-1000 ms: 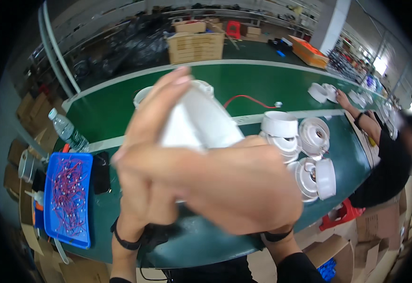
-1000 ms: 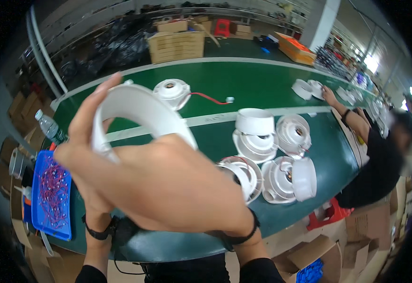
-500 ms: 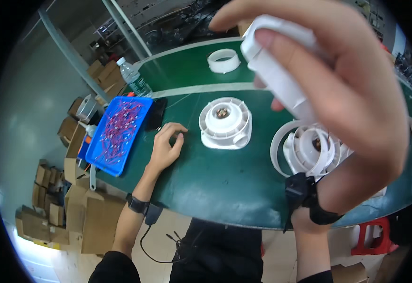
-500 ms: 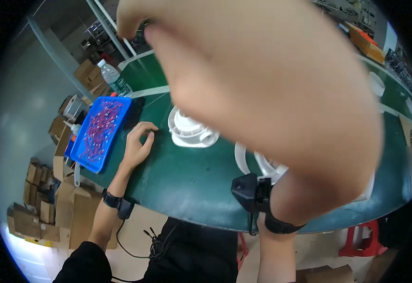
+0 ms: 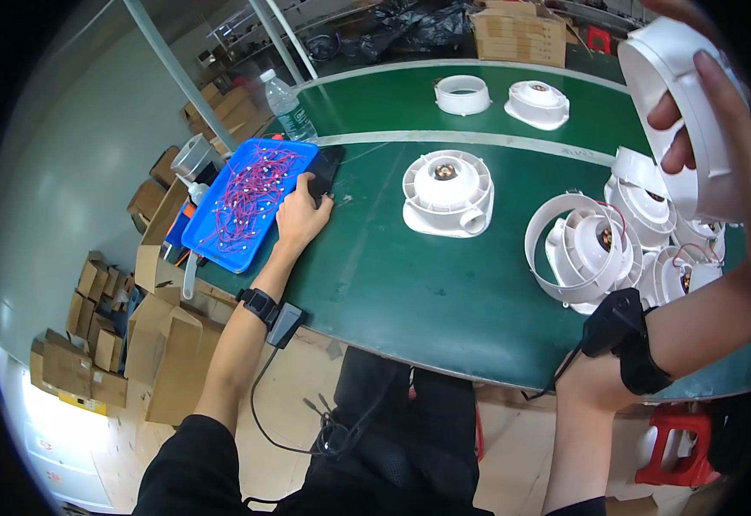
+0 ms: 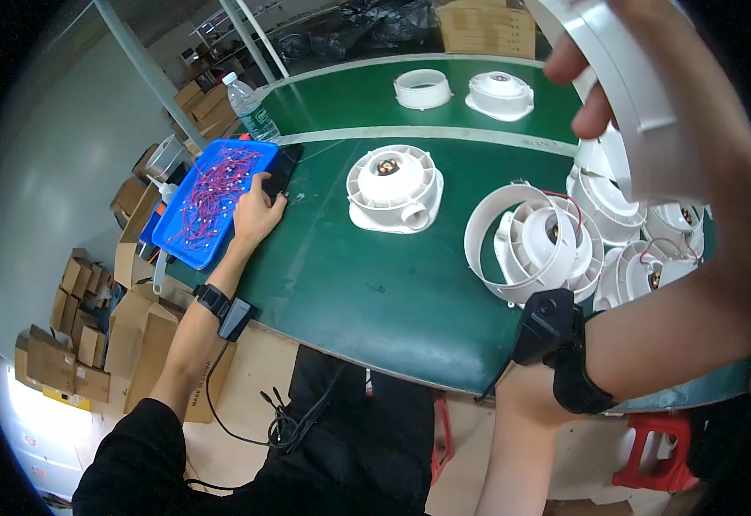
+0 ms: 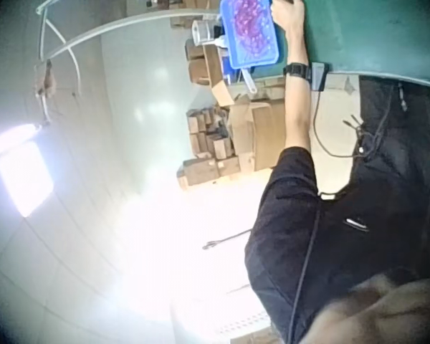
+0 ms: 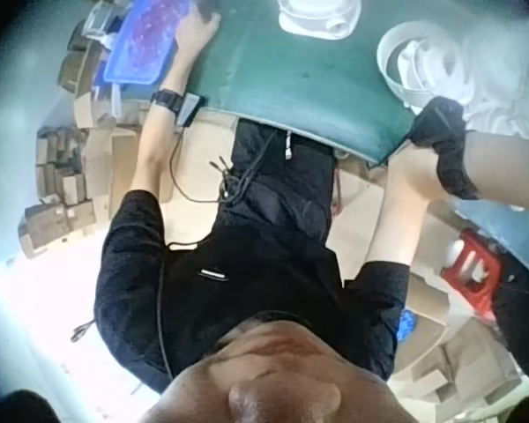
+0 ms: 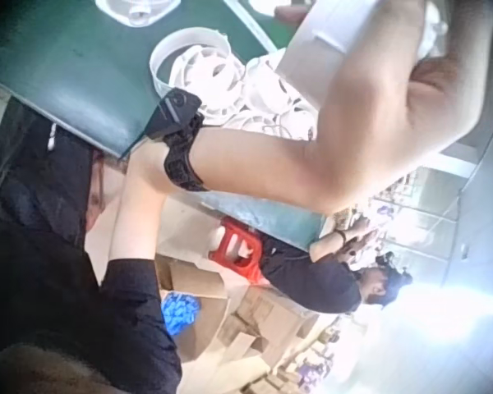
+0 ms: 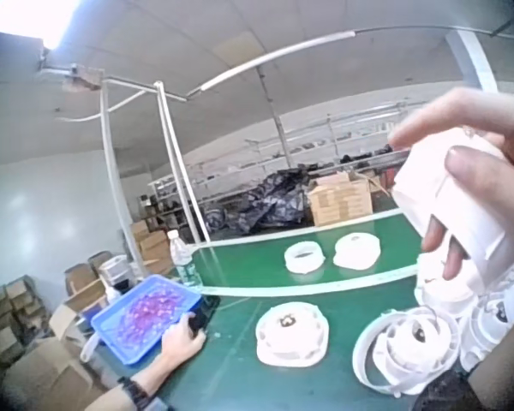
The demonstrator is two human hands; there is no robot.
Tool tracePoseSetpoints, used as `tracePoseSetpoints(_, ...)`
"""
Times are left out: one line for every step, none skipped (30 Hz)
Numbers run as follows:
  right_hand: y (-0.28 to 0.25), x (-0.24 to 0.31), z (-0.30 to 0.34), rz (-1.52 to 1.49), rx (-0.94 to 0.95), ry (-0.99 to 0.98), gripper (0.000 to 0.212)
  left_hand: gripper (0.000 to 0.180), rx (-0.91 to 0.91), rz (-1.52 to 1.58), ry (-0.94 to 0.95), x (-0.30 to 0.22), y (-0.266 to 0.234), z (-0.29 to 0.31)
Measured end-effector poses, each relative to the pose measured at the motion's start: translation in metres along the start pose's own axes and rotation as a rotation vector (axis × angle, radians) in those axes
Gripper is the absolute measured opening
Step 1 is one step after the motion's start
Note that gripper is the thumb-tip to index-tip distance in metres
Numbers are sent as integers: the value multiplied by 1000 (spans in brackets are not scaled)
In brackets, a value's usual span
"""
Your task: The person assembles white plastic light fixture components on a green workbench. They pick up a base unit with a bulb socket and attach a cylindrical outer casing, then place the finished unit on a cardboard box. The person repeats this process for multiple units, occasionally moving between the workbench and the box.
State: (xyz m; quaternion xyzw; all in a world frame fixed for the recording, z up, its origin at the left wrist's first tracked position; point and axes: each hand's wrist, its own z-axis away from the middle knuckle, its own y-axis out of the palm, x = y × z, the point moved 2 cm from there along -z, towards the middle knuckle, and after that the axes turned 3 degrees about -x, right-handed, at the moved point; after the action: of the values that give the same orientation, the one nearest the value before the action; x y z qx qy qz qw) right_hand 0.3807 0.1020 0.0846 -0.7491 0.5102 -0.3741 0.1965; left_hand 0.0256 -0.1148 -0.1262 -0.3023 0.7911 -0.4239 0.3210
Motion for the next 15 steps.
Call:
tracePoseSetpoints(-2, 0, 0, 8, 4, 14, 26, 43, 12, 18, 10, -2, -6, -1)
tracePoseSetpoints(-4, -1, 0, 13, 11, 28, 27, 44, -86, 22, 152, 2, -6, -6)
tracePoseSetpoints(-2, 0, -2, 4, 20, 35, 27, 45, -185, 12, 282, 17, -7, -10)
tracePoseSetpoints(1, 0, -2, 0, 29, 47, 27, 46, -282, 8, 413, 23, -8, -14)
tracePoseSetpoints(3, -1, -3, -2, 38, 58, 27, 49, -193, 29, 374, 33, -5, -18)
tracePoseSetpoints(0, -1, -3, 0, 43, 77, 27, 49, -203, 78, 422, 35, -3, -22)
tracePoseSetpoints(1, 1, -4, 9, 46, 88, 27, 50, -213, 125, 469, 36, 1, -25)
tracePoseSetpoints(1, 3, -7, 12, 55, 97, 27, 50, -225, 171, 518, 37, 3, -28)
tracePoseSetpoints(2, -1, -4, 10, 54, 115, 27, 51, -169, 202, 481, 34, 5, -28)
tracePoseSetpoints(3, -5, -5, 5, 51, 131, 28, 51, -160, 186, 471, 36, 7, -27)
tracePoseSetpoints(-1, -8, -4, 6, 47, 140, 28, 51, -152, 171, 462, 38, 9, -27)
tracePoseSetpoints(-2, -10, -4, 2, 51, 147, 28, 51, -143, 155, 455, 40, 9, -27)
tracePoseSetpoints(0, -14, -3, -4, 57, 159, 28, 53, -84, 130, 423, 42, 9, -23)
tracePoseSetpoints(1, -17, -3, -10, 59, 166, 28, 54, -87, 105, 422, 42, 8, -23)
tracePoseSetpoints(2, -21, -5, -14, 56, 170, 28, 55, -89, 80, 422, 42, 8, -25)
